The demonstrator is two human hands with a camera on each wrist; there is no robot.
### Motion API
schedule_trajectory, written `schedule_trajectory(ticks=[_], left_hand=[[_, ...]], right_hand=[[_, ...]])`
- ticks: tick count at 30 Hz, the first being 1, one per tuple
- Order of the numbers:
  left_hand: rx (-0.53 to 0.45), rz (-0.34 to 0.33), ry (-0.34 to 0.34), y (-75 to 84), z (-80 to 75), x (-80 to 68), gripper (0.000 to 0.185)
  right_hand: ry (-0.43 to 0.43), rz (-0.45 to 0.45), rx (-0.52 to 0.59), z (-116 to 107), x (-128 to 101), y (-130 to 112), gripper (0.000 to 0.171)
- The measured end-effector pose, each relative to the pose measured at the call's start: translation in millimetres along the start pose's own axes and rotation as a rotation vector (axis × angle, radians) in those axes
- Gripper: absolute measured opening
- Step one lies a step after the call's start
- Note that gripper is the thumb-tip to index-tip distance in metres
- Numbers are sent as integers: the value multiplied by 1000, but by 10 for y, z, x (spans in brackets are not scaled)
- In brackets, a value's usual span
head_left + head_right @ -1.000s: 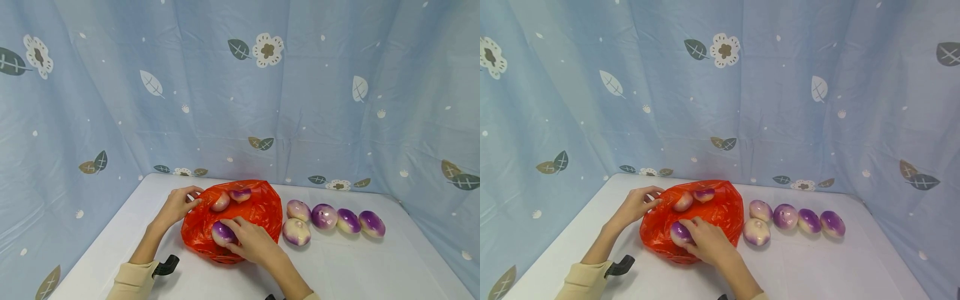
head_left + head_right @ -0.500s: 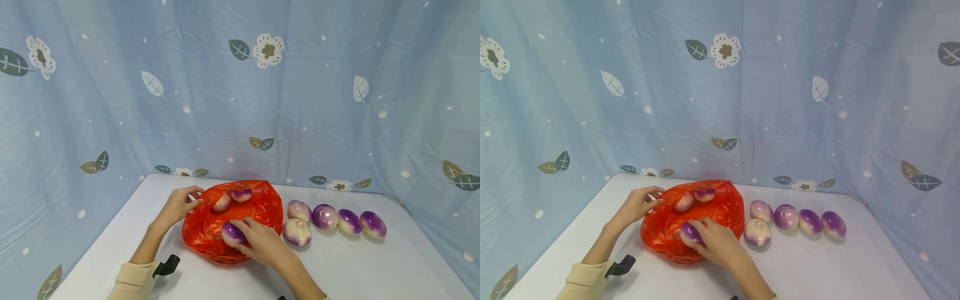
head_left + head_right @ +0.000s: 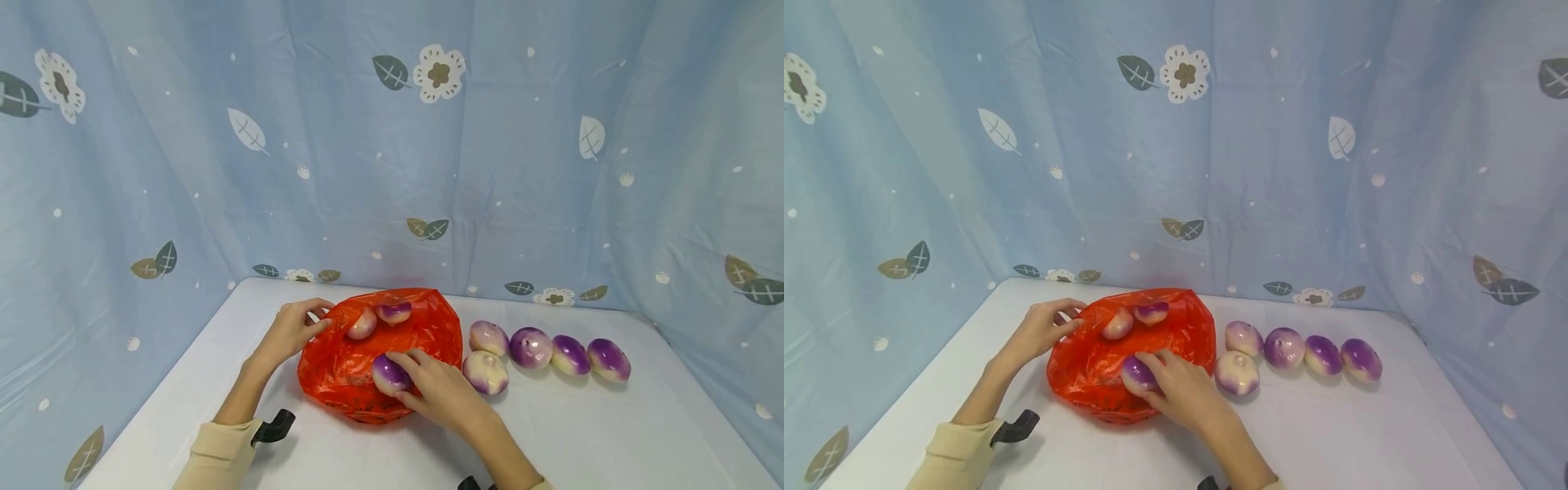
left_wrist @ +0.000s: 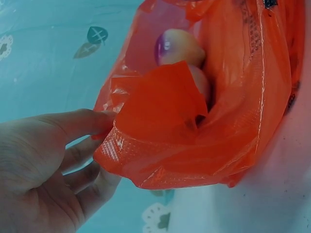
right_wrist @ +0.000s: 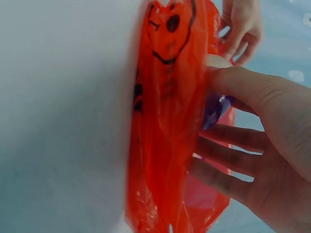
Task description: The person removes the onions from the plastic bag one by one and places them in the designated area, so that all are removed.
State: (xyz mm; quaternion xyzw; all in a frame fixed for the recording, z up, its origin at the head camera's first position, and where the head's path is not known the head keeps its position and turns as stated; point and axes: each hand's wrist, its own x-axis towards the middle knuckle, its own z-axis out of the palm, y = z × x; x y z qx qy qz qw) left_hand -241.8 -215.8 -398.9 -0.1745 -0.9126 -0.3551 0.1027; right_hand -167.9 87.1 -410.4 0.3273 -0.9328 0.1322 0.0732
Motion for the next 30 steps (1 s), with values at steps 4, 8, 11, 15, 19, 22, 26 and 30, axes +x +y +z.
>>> schedule_trajectory(ticks=[4,8,11,15,19,22,26,30], left_hand=[[-8,-3,-5,10,-2,9,25],[-1,-8,-7,2,4,4,25],[-1,-13,-11,0,6,-6,25],[-4,-22,-17,4,3,-14,25],[-1,-27,-16,7,4,-10,25],[3,-36,-15,13,1,-4,25],[7,-36,-10,18,-3,-2,25],[2,-22,-2,16,-7,-7,25]], right_hand=[[15,17,15,-48,-24,34,59],[8,31,37,-81,-35,73,60],[2,42,53,-105,-41,101,61],[10,54,60,-142,-50,127,62],[27,56,62,-188,-62,147,62],[35,74,55,-229,-78,166,62],[43,109,45,-301,-105,203,64],[64,130,61,-390,-148,249,65]])
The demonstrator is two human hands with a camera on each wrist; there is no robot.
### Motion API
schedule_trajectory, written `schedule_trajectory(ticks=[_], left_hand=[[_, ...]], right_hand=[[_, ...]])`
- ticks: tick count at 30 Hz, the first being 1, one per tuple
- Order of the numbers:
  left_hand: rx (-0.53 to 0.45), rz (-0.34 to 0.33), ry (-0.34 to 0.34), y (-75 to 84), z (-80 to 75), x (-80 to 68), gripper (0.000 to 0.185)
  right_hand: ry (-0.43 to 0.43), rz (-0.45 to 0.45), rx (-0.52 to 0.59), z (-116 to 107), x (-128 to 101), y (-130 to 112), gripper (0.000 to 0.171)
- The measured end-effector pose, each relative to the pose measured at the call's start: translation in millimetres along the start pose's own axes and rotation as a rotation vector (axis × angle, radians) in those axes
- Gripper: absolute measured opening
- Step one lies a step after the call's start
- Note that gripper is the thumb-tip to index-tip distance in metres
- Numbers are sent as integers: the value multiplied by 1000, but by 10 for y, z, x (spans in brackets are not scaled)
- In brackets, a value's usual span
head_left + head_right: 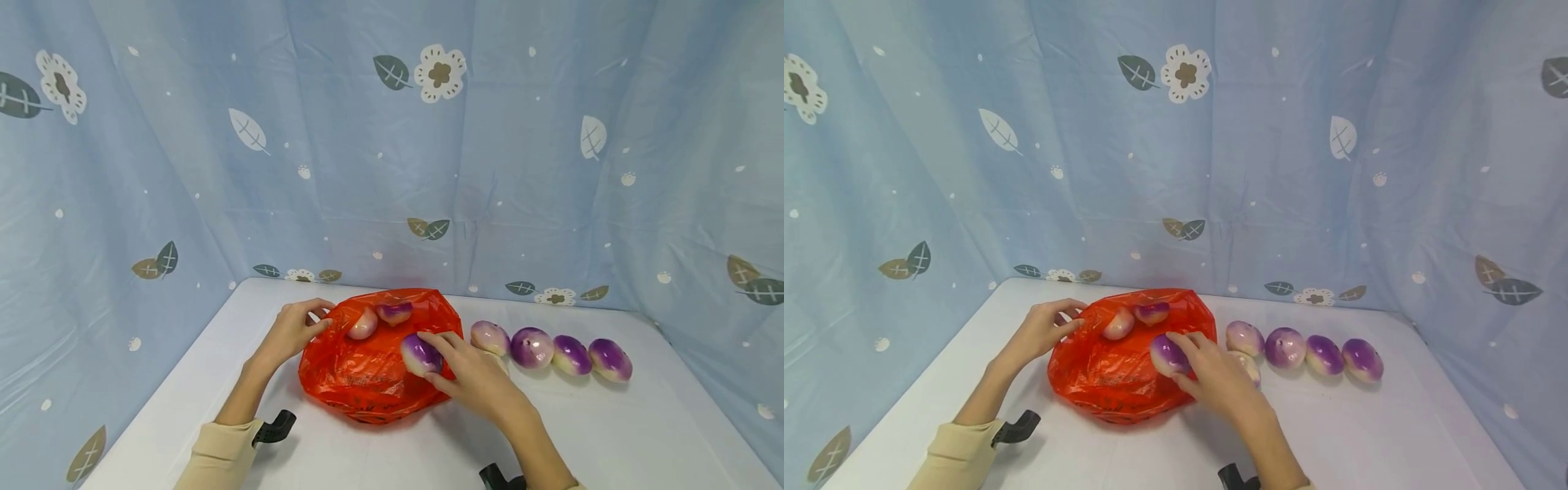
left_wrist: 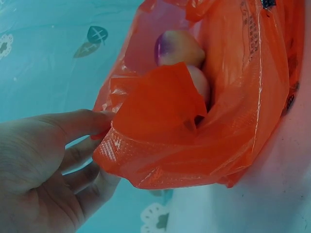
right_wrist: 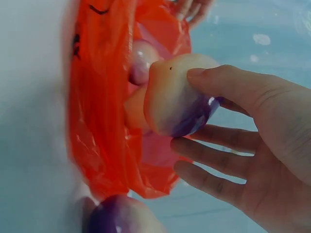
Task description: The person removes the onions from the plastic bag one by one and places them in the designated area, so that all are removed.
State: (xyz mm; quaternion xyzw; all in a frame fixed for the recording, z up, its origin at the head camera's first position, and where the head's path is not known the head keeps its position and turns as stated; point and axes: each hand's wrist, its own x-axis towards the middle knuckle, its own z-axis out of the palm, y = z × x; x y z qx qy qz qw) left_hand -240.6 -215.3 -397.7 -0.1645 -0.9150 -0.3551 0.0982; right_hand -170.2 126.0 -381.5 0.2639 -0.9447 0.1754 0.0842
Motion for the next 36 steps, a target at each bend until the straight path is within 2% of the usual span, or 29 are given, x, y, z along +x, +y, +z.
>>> schedule_trajectory(ticks=[13,21,36], left_hand=[[-4,21,11,6,-19,13,25],[-1,-12,-3,23,-34,13,26],[2,-18,-7,26,-38,11,26]], right_hand=[[21,32,52,-178,-87,234,65],[39,40,67,-278,-125,333,65],[69,33,80,-398,-198,470,63]])
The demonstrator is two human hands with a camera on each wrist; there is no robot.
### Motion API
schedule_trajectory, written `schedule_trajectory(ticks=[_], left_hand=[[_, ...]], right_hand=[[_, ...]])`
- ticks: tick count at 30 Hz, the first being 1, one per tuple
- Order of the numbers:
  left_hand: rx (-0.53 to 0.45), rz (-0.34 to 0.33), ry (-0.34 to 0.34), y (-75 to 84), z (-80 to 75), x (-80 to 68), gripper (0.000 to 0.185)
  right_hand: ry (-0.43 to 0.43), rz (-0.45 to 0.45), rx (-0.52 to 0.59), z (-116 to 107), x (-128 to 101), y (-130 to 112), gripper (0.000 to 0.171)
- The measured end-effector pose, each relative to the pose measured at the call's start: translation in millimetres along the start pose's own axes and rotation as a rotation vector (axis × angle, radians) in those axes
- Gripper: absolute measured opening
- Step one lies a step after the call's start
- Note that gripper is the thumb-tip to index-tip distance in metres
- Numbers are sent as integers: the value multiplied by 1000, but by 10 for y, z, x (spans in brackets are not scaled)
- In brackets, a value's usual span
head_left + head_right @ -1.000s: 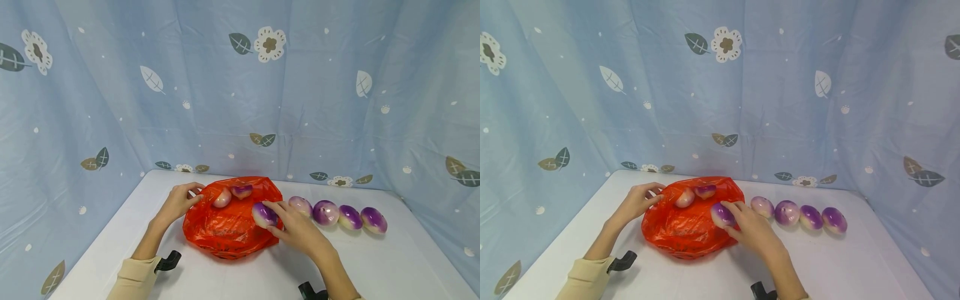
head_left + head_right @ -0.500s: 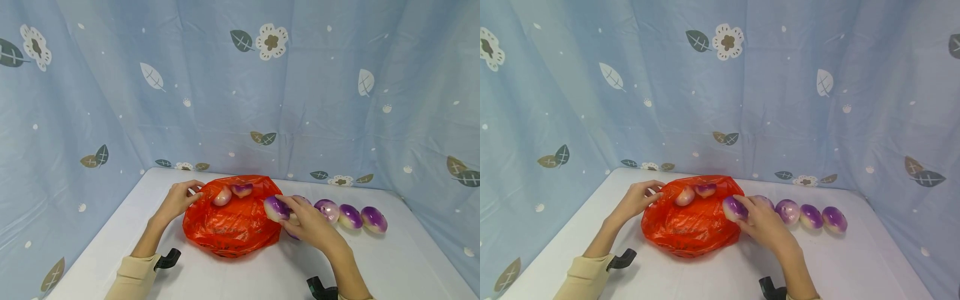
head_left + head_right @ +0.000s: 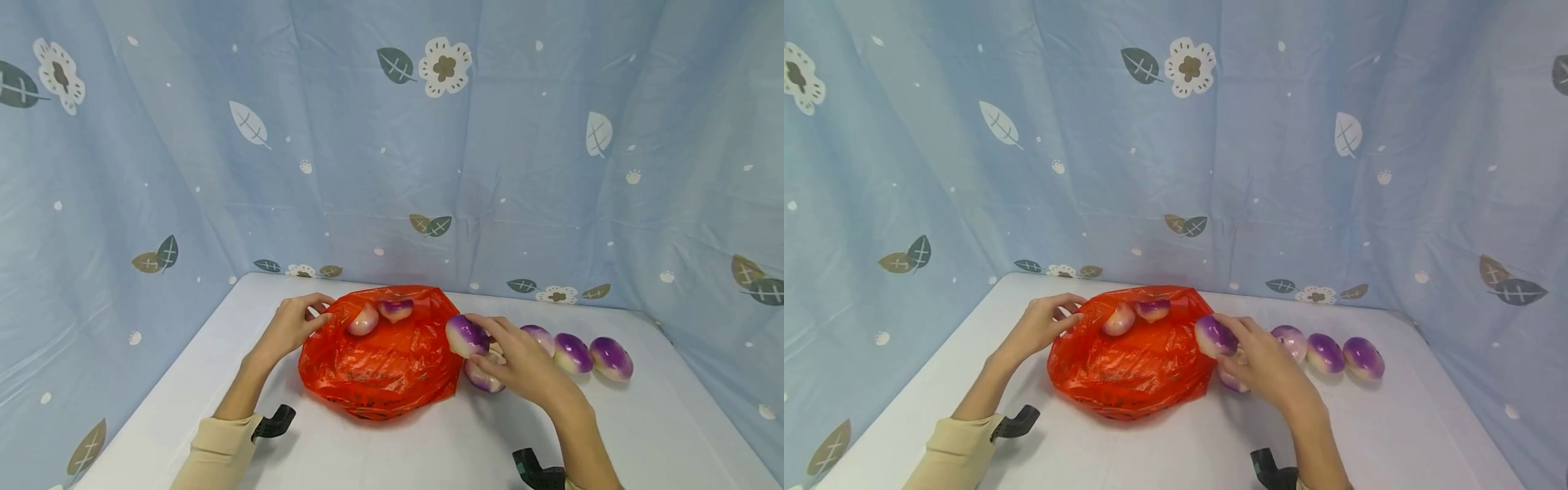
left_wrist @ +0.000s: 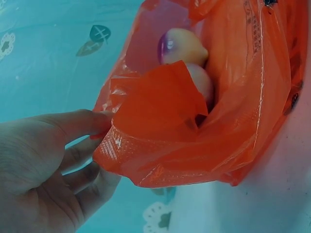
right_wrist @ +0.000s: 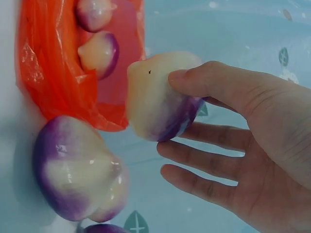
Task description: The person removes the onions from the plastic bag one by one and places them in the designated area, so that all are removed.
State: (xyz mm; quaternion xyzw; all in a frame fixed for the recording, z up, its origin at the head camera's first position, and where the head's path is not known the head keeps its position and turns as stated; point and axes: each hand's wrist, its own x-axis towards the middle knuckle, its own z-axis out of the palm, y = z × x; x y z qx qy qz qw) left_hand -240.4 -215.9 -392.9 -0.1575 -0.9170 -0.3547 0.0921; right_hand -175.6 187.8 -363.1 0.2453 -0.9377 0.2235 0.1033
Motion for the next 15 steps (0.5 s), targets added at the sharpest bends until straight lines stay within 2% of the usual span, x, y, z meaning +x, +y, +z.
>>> schedule_trajectory(ticks=[15], left_hand=[[1,2,0,0,-3,-6,26]], right_hand=[[26,20,-63,-113,-55,44,62]])
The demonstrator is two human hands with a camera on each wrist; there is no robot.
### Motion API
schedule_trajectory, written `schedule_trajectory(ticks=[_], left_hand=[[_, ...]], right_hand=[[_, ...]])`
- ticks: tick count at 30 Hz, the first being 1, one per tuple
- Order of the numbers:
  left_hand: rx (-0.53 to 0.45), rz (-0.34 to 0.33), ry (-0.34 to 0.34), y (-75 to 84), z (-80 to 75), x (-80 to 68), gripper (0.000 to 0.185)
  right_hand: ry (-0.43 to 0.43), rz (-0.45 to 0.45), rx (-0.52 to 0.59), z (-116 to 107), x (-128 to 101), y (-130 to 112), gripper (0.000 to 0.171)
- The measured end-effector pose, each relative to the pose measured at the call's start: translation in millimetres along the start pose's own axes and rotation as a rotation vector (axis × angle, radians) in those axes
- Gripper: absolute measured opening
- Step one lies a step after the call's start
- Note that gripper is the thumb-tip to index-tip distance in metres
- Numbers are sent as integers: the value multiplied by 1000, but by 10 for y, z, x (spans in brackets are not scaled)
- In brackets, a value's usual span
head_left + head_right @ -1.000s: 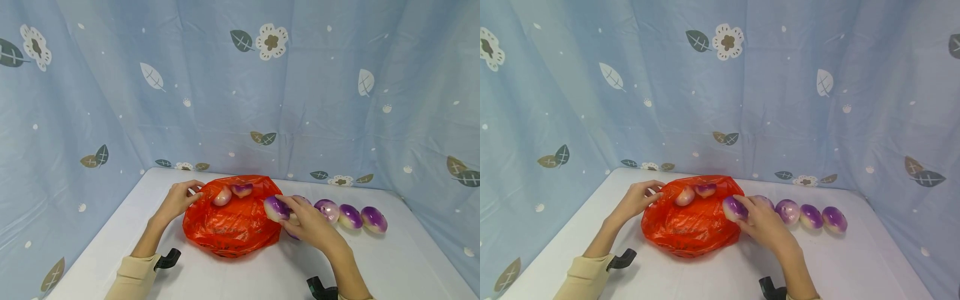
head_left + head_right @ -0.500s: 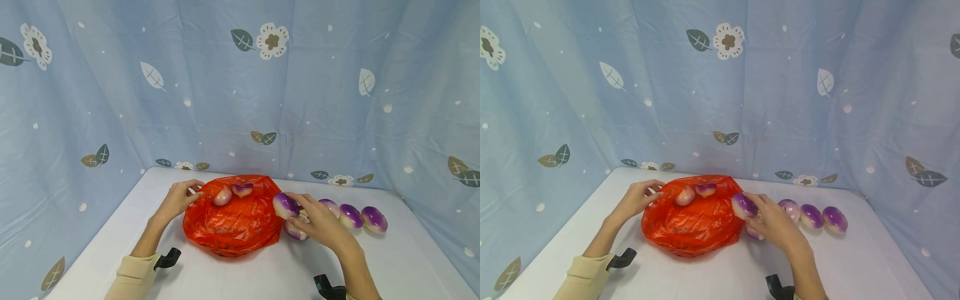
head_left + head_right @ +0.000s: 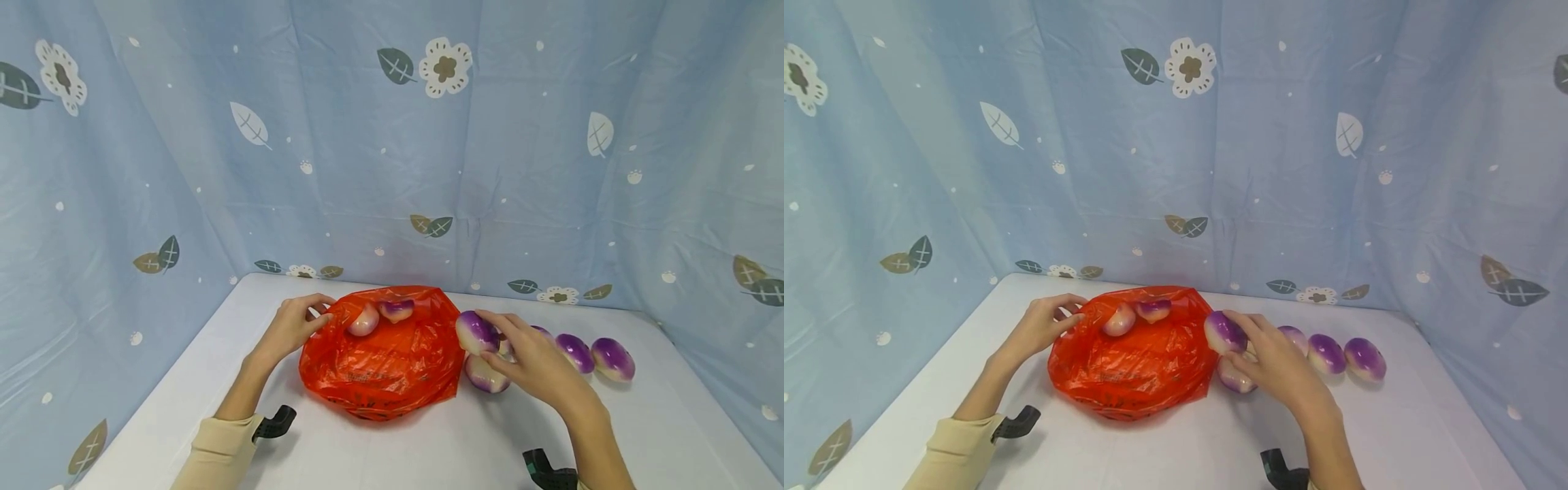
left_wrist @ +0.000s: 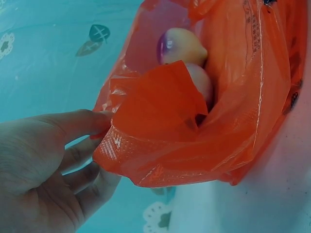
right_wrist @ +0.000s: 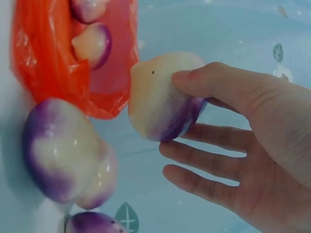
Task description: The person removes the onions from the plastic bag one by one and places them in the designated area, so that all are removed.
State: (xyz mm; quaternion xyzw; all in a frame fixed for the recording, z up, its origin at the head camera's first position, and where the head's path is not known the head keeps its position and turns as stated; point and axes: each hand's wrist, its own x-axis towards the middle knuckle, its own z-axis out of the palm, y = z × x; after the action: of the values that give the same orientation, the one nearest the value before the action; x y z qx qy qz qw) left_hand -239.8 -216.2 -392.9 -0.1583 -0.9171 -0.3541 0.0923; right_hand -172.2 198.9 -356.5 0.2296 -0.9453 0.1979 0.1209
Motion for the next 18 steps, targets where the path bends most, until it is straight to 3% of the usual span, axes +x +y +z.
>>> schedule_trajectory(ticks=[18], left_hand=[[-11,21,24,-12,16,8,23]], right_hand=[[3,0,-88,-144,-331,327,62]])
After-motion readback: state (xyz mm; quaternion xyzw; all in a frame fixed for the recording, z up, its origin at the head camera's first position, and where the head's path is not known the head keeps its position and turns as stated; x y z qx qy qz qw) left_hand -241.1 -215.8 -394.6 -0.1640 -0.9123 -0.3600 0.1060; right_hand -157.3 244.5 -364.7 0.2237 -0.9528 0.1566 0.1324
